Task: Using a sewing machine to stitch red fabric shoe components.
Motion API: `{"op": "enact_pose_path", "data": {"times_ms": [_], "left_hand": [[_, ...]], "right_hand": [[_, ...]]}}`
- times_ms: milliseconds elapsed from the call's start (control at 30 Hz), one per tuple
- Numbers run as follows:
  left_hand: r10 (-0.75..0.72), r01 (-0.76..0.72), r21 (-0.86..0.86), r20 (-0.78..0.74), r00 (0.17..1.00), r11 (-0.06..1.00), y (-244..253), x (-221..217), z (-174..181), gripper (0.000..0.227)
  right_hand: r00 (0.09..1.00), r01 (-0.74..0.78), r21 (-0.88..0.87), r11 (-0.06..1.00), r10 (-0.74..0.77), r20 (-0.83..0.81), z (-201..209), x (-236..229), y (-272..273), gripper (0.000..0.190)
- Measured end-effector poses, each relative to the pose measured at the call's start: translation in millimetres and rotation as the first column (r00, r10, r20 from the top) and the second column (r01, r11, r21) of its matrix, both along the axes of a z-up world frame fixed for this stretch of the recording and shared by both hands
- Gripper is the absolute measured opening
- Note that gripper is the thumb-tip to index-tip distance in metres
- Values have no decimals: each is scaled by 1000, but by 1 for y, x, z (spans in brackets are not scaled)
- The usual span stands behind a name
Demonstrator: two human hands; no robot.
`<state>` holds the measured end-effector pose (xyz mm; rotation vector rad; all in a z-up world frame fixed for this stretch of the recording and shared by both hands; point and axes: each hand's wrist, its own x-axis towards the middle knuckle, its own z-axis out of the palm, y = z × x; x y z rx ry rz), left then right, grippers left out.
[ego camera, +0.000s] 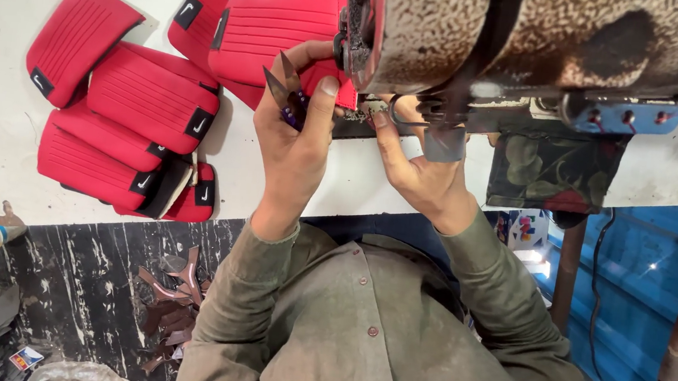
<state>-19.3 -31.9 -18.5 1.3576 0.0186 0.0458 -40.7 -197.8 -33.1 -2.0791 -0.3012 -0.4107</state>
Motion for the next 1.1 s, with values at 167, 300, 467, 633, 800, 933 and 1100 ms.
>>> {"op": "enact_pose_path", "data": {"times_ms": [167,300,467,633,800,933,1100], "left_hand": [[-1,1,-6,24,1000,1000,-4,4,0,20],[30,-31,27,34,999,999,-9,8,1,20],[39,-39,-1,23,999,999,-12,13,1,17],[46,-42,-48,87,995,998,-16,16,-6,13],[73,-72,-14,97,993,997,-17,17,-7,14],[75,-72,-36,89,993,997,-16,17,-9,15],[52,-51,-15,116,992,999,-14,19,-10,14]], "right_hand": [[999,-47,8,999,47,-14,1,1,-4,23],[999,-52,12,999,52,15,-5,0,-7,25],[999,-47,21,999,47,-9,-2,0,-10,26],[998,-54,31,998,55,-27,-3,-3,-12,26],[999,-39,-49,998,38,-11,-2,-5,-8,29],[998,-55,47,997,56,-9,-15,-8,-7,35],[999,-23,-45,999,24,30,-14,-10,-9,36]]}}
